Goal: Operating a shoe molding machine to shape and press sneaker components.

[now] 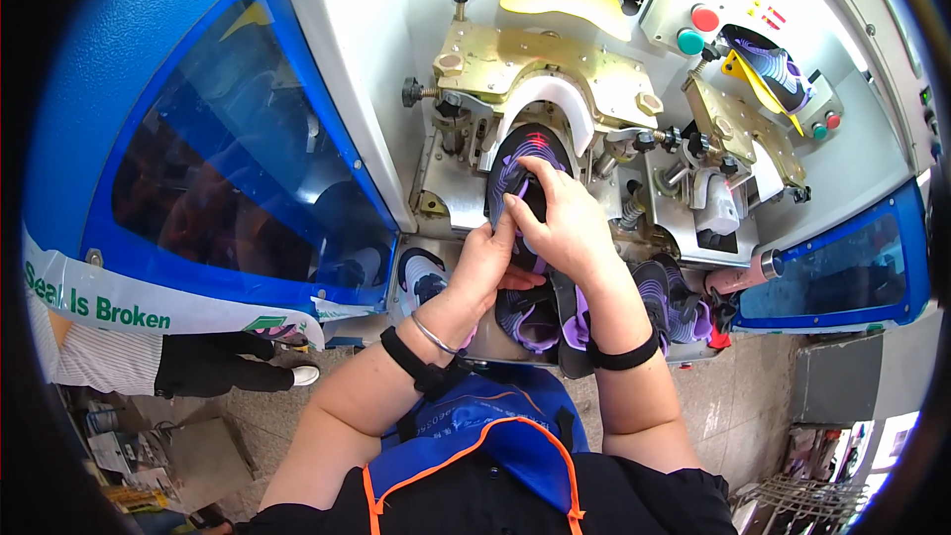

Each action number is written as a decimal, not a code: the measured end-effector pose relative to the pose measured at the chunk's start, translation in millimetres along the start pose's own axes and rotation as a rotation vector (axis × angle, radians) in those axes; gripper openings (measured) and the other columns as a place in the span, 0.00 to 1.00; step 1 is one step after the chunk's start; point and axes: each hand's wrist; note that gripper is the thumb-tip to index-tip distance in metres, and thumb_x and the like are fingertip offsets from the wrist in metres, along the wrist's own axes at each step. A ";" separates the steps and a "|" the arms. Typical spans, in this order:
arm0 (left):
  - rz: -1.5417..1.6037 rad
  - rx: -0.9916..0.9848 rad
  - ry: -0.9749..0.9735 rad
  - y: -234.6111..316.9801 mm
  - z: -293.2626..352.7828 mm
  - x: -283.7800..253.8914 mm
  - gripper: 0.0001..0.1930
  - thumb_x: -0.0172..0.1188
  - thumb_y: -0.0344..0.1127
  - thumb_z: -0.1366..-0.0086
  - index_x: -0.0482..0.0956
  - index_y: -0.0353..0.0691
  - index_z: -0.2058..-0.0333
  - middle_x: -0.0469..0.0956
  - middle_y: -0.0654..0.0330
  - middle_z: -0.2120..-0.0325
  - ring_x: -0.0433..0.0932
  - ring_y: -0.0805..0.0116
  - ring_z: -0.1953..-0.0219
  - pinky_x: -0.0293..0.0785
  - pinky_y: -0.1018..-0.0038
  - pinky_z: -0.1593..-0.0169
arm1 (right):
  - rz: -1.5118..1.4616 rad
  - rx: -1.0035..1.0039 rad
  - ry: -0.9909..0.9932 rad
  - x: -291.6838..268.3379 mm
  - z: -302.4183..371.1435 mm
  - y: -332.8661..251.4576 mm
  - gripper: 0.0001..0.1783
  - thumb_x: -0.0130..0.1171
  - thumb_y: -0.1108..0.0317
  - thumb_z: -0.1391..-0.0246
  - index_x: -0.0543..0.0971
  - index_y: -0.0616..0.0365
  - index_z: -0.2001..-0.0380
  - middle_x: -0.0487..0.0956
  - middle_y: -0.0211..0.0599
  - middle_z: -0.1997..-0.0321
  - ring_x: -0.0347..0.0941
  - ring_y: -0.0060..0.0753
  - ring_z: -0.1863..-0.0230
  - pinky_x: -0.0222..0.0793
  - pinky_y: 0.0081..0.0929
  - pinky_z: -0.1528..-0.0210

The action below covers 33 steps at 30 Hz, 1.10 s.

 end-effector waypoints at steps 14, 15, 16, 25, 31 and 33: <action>-0.079 0.018 0.025 -7.6 -4.1 -2.2 0.39 0.45 0.70 0.36 0.70 0.30 0.55 0.80 0.49 0.66 0.84 0.59 0.78 0.83 0.74 0.77 | -0.007 -0.033 0.041 8.3 4.2 9.1 0.27 0.59 0.53 0.46 0.72 0.55 0.46 0.78 0.52 0.53 0.73 0.58 0.47 0.68 0.44 0.43; -0.089 0.039 0.026 -8.5 -4.4 -2.5 0.40 0.45 0.70 0.36 0.70 0.30 0.55 0.80 0.49 0.65 0.84 0.59 0.78 0.83 0.74 0.77 | 0.011 -0.049 0.050 9.4 4.9 10.4 0.27 0.59 0.53 0.45 0.72 0.55 0.46 0.78 0.53 0.52 0.72 0.59 0.45 0.67 0.45 0.41; -0.099 0.060 0.026 -9.4 -4.1 -2.4 0.40 0.45 0.70 0.36 0.70 0.30 0.55 0.80 0.48 0.65 0.84 0.59 0.78 0.83 0.74 0.77 | 0.011 -0.048 0.046 10.1 5.8 11.0 0.27 0.59 0.53 0.45 0.72 0.55 0.46 0.78 0.53 0.52 0.72 0.59 0.45 0.67 0.45 0.41; -0.119 0.057 0.078 -23.8 -3.5 -10.7 0.39 0.50 0.71 0.39 0.71 0.30 0.61 0.80 0.51 0.72 0.83 0.60 0.78 0.83 0.73 0.77 | 0.100 -0.062 0.055 21.2 17.3 16.9 0.29 0.58 0.50 0.45 0.70 0.54 0.44 0.75 0.51 0.43 0.66 0.58 0.36 0.59 0.54 0.36; -0.145 0.061 0.111 -40.9 -6.7 -22.3 0.35 0.54 0.68 0.38 0.73 0.31 0.64 0.80 0.52 0.74 0.84 0.61 0.77 0.83 0.74 0.74 | 0.243 -0.086 0.071 28.0 29.4 16.0 0.29 0.59 0.53 0.45 0.69 0.54 0.43 0.68 0.48 0.34 0.61 0.56 0.32 0.57 0.54 0.34; -0.158 0.070 0.109 -44.9 -8.0 -24.2 0.35 0.54 0.67 0.37 0.73 0.31 0.64 0.80 0.52 0.74 0.84 0.61 0.77 0.83 0.74 0.73 | 0.254 -0.103 0.076 31.4 32.6 17.6 0.29 0.59 0.53 0.46 0.69 0.54 0.43 0.66 0.47 0.32 0.58 0.55 0.30 0.55 0.57 0.33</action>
Point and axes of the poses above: each hand's wrist, its own z-axis away from the middle knuckle, its own x-axis out of the palm, y = z × x
